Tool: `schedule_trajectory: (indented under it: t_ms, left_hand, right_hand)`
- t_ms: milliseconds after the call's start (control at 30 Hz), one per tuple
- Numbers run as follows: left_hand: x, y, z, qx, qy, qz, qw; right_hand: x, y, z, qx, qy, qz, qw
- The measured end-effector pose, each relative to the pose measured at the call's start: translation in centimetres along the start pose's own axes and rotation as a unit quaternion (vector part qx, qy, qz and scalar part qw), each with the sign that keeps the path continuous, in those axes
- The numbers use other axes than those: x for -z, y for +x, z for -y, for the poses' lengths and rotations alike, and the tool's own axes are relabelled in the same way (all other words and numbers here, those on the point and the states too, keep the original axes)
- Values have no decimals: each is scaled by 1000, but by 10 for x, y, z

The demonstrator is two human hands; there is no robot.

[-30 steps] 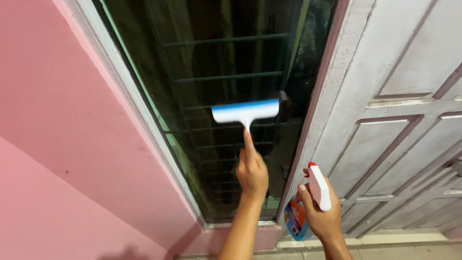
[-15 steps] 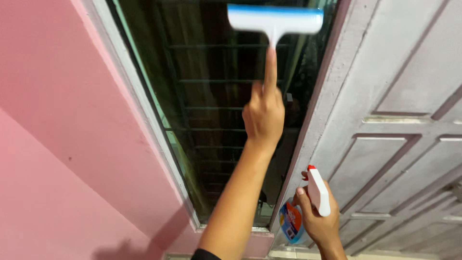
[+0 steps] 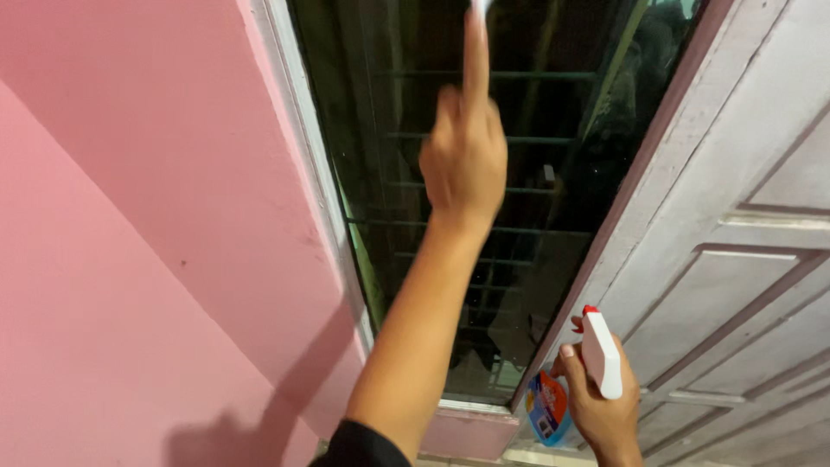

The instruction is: The person sprays a cleaning solution onto a window with a metal security grille and wipes the surface using a squeegee. They repeatedly spray and wipe different sections of the glass to remove dirt and streaks.

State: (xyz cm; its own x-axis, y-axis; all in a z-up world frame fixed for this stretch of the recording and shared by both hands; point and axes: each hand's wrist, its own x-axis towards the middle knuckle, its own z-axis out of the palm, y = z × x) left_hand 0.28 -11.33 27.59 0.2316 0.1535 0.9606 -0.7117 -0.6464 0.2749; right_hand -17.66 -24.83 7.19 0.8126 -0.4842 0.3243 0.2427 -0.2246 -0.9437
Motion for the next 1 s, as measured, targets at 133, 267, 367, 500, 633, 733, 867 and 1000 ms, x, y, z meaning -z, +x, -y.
schedule_trajectory:
  t_ms: [133, 267, 367, 500, 633, 733, 867, 1000]
  left_hand:
    - [-8, 22, 21, 2, 30, 12, 999]
    - [14, -78, 57, 12, 42, 22, 999]
    - [55, -157, 76, 56, 44, 78, 994]
    - [68, -156, 76, 69, -12, 66, 995]
    - [49, -62, 61, -3, 20, 29, 999]
    - [42, -2, 58, -1, 12, 33, 999]
    - [44, -14, 75, -4, 23, 19, 1000]
    - [55, -107, 101, 36, 56, 53, 996]
  right_hand:
    - [-25, -6, 6, 9, 15, -3, 1000]
    - [-46, -19, 3, -38, -17, -6, 999]
    - [-55, -29, 2, -42, -22, 1, 999]
    - [-61, -34, 4, -47, -54, 0, 997]
    - [-69, -33, 10, -22, -54, 1, 998]
    - [-74, -33, 15, -4, -36, 14, 999]
    - [-83, -31, 12, -25, -23, 24, 999]
    - [-92, -31, 4, 10, -38, 28, 999]
